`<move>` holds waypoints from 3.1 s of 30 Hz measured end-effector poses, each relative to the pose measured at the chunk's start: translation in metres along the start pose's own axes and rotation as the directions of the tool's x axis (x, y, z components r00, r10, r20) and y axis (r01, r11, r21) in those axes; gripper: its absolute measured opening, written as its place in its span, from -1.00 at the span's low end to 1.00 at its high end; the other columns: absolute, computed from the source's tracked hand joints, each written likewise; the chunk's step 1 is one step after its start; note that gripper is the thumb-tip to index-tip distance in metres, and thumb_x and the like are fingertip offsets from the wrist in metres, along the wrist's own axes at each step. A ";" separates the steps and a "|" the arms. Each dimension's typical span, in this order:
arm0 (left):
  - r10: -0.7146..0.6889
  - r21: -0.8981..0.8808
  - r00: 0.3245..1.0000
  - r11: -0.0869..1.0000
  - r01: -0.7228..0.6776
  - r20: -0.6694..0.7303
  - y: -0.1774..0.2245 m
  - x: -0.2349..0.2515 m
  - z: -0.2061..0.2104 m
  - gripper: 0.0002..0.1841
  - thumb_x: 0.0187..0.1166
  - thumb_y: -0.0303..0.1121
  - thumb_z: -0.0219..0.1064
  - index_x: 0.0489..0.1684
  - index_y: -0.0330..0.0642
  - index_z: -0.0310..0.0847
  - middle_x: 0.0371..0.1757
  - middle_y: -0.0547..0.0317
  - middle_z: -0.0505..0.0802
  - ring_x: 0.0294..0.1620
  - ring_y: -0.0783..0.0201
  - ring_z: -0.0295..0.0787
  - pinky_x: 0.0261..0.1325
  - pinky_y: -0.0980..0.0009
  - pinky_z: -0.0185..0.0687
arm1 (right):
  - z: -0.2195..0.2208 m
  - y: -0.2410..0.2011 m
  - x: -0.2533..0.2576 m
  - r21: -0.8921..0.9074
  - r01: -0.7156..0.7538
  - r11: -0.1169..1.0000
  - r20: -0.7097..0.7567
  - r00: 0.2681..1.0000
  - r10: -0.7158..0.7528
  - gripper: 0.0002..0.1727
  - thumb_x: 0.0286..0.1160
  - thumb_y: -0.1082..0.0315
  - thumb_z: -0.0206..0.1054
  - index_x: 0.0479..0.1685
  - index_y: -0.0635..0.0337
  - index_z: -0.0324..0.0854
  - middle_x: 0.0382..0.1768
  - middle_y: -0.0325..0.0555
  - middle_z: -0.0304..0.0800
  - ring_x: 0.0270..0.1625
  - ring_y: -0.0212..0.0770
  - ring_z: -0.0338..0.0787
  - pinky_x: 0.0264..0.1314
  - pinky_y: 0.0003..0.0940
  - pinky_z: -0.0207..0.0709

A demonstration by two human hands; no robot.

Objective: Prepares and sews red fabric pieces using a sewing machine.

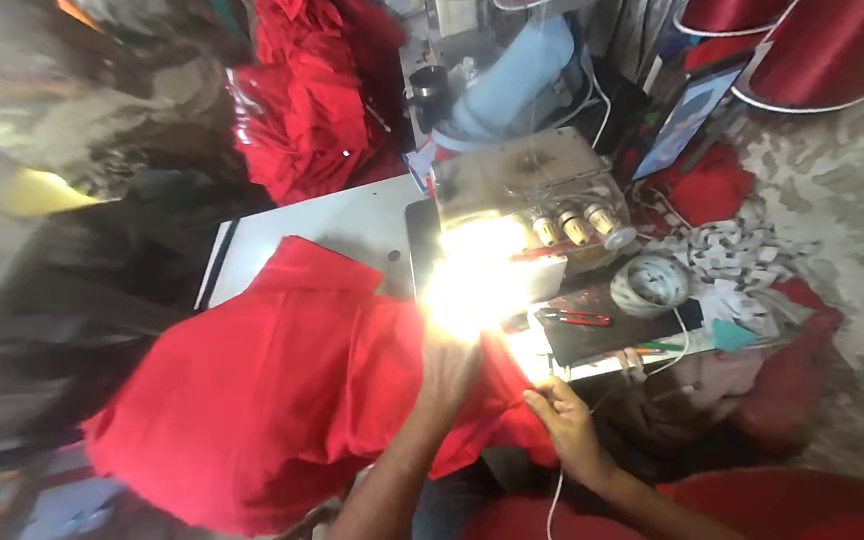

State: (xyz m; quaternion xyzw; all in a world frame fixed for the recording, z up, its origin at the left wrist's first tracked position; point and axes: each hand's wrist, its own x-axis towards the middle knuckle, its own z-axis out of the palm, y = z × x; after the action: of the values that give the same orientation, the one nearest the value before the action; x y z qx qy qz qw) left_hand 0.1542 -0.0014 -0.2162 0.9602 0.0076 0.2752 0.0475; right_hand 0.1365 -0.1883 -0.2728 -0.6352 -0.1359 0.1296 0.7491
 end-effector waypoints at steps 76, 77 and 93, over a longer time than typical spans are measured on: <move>0.229 -0.363 0.969 0.914 -0.179 0.097 -0.072 0.036 0.001 -0.67 0.57 -0.67 0.20 0.09 -0.20 0.86 0.22 -0.03 0.90 0.33 -0.12 0.82 0.50 -0.29 0.48 | 0.068 -0.033 0.096 0.198 -0.171 0.965 -0.163 0.965 0.205 -0.70 0.53 0.55 0.33 0.17 0.15 0.49 -0.64 -0.27 0.48 -0.69 -0.48 0.36 -0.64 -0.58 0.24; 0.187 -0.368 0.979 0.919 -0.145 0.081 -0.072 0.035 0.002 -0.70 0.60 -0.64 0.21 0.07 -0.19 0.85 0.18 -0.02 0.91 0.31 -0.11 0.83 0.51 -0.28 0.48 | 0.068 -0.032 0.098 0.192 -0.169 0.967 -0.168 0.965 0.202 -0.69 0.52 0.54 0.35 0.19 0.15 0.51 -0.58 -0.23 0.54 -0.68 -0.47 0.37 -0.63 -0.56 0.25; -0.129 -0.264 0.782 0.897 0.354 0.610 -0.126 -0.016 -0.134 -0.50 0.57 -0.49 0.39 0.54 -0.36 0.53 0.31 -0.37 0.78 0.32 -0.35 0.74 0.36 -0.39 0.52 | 0.036 -0.054 0.084 0.080 -0.318 0.945 0.199 0.934 0.297 -0.90 0.60 0.43 0.35 -0.24 0.29 0.62 -0.49 -0.29 0.63 -0.51 -0.51 0.57 -0.44 -0.60 0.47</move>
State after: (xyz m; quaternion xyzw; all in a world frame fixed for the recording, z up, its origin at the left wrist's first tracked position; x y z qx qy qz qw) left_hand 0.0710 0.1347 -0.1237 0.9623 0.0670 -0.0412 0.2604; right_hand 0.2028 -0.1329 -0.2110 -0.5914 -0.0959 0.3109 0.7378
